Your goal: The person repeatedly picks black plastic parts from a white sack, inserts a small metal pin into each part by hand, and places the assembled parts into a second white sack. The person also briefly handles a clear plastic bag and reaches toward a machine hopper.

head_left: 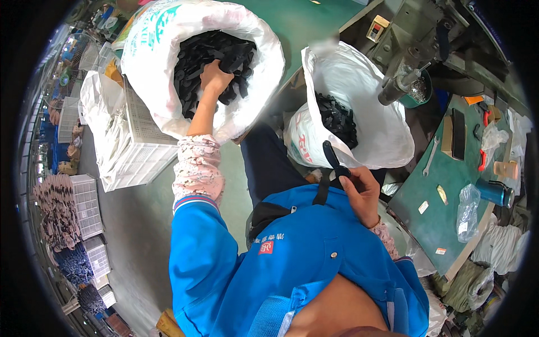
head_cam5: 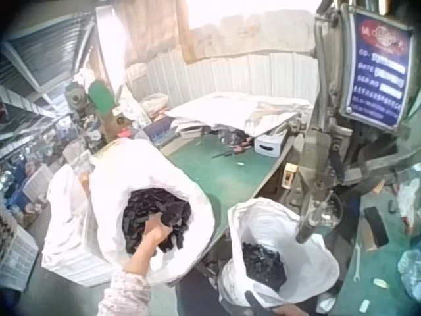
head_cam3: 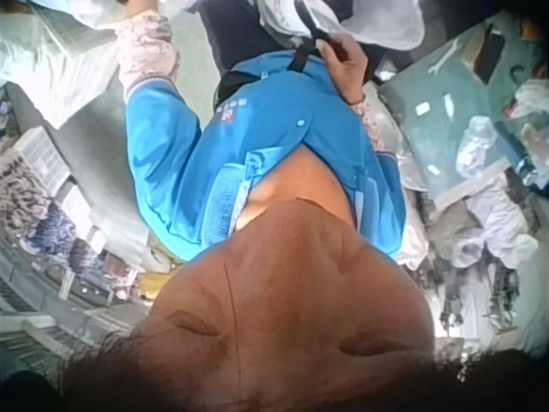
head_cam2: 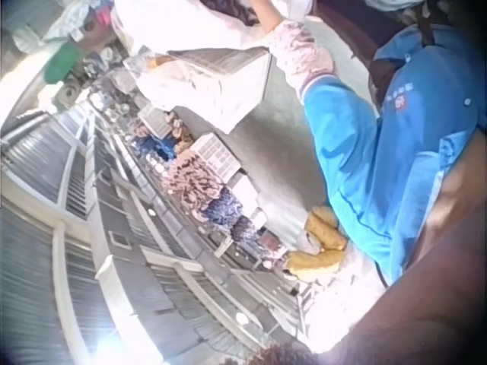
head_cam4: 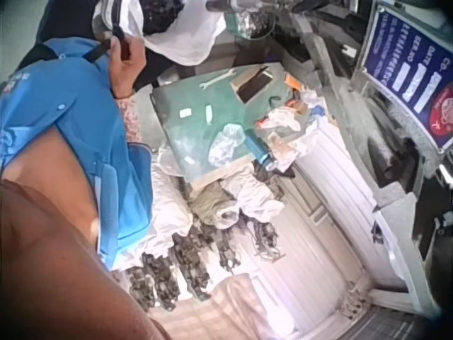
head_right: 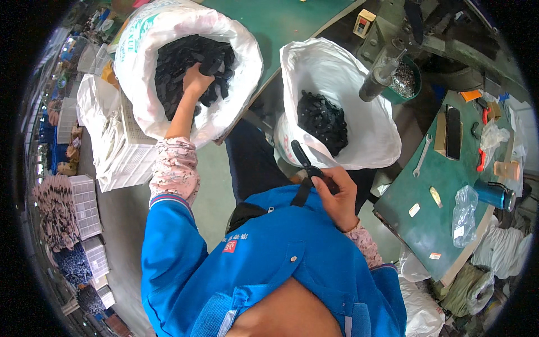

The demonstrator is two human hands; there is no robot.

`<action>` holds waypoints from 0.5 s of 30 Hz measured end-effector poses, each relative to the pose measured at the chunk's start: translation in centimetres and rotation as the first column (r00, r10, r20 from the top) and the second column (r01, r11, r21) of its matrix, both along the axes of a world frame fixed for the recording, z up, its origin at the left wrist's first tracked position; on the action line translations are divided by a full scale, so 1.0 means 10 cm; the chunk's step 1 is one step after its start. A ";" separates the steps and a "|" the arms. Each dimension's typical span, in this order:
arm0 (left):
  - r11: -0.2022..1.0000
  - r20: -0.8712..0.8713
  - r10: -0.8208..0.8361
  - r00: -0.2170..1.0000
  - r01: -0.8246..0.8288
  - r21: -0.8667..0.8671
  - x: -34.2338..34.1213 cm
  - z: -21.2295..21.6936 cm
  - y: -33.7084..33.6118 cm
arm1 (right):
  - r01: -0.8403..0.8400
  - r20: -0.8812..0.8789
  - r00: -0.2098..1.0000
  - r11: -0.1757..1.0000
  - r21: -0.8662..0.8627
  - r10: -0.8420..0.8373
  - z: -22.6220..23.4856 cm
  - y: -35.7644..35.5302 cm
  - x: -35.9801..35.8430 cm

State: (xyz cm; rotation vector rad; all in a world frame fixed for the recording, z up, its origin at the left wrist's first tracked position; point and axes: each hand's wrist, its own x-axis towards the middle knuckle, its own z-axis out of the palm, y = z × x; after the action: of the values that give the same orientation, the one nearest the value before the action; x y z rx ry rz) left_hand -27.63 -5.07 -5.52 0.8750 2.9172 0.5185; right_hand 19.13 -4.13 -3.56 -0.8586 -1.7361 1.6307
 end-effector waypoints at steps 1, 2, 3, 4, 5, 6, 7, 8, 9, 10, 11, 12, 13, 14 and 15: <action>0.998 0.002 -0.020 1.000 0.020 -0.059 -0.03 0.00 0.00 | -0.009 -0.002 1.000 1.000 0.009 0.009 0.01 0.00 -0.01; 0.992 0.005 -0.041 0.999 0.041 -0.118 -0.06 -0.01 -0.01 | -0.018 -0.004 1.000 1.000 0.018 0.018 0.02 0.00 -0.01; 0.991 0.023 -0.054 0.998 0.057 -0.125 -0.10 -0.02 -0.03 | -0.025 -0.007 1.000 0.999 0.027 0.025 0.04 0.00 -0.02; 0.989 0.042 -0.068 0.997 0.073 -0.131 -0.14 -0.04 -0.06 | -0.029 -0.003 1.000 0.999 0.044 0.029 0.06 0.00 -0.02; 0.987 0.061 -0.081 0.995 0.089 -0.137 -0.18 -0.06 -0.08 | -0.032 0.002 0.999 0.998 0.062 0.032 0.08 0.00 -0.01; 0.980 0.084 -0.100 0.991 0.113 -0.163 -0.15 -0.01 -0.07 | -0.032 0.008 0.999 0.996 0.080 0.031 0.09 0.00 -0.01; 0.973 0.107 -0.118 0.987 0.137 -0.187 -0.11 0.04 -0.07 | -0.015 0.013 1.000 0.996 0.084 0.014 0.09 -0.01 0.00; 0.964 0.131 -0.136 0.982 0.162 -0.211 -0.08 0.08 -0.06 | 0.002 0.019 1.000 0.996 0.088 -0.003 0.08 -0.02 0.01; 0.950 0.103 -0.185 0.977 0.205 -0.236 -0.11 0.05 -0.09 | 0.010 0.021 1.000 0.996 0.092 -0.012 0.08 -0.03 0.01; 0.954 0.078 -0.187 0.979 0.200 -0.222 -0.13 0.02 -0.12 | 0.014 0.020 1.000 0.996 0.089 -0.016 0.09 -0.05 0.01; 0.958 0.052 -0.188 0.981 0.194 -0.209 -0.15 -0.02 -0.16 | 0.018 0.019 1.000 0.996 0.087 -0.020 0.10 -0.06 0.01; 0.962 0.026 -0.190 0.981 0.191 -0.195 -0.17 -0.08 -0.19 | 0.024 0.016 1.000 0.996 0.085 -0.025 0.10 -0.06 0.01; 0.963 0.079 -0.217 0.973 0.226 -0.147 -0.25 -0.09 -0.22 | 0.021 0.013 1.000 0.995 0.097 -0.023 0.10 -0.07 0.02; 0.983 0.133 -0.175 0.976 0.180 -0.024 -0.31 -0.12 -0.29 | 0.018 0.009 1.000 0.994 0.108 -0.019 0.09 -0.07 0.02; 0.986 0.194 -0.155 0.969 0.138 0.097 -0.25 0.00 -0.29 | 0.030 0.007 1.000 0.992 0.119 -0.031 0.08 -0.07 0.02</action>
State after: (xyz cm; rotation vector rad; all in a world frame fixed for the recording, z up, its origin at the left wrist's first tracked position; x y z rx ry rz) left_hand -30.11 -8.02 -5.56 0.9768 2.6428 0.6772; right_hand 19.34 -4.86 -2.77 -0.8325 -1.7986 1.4894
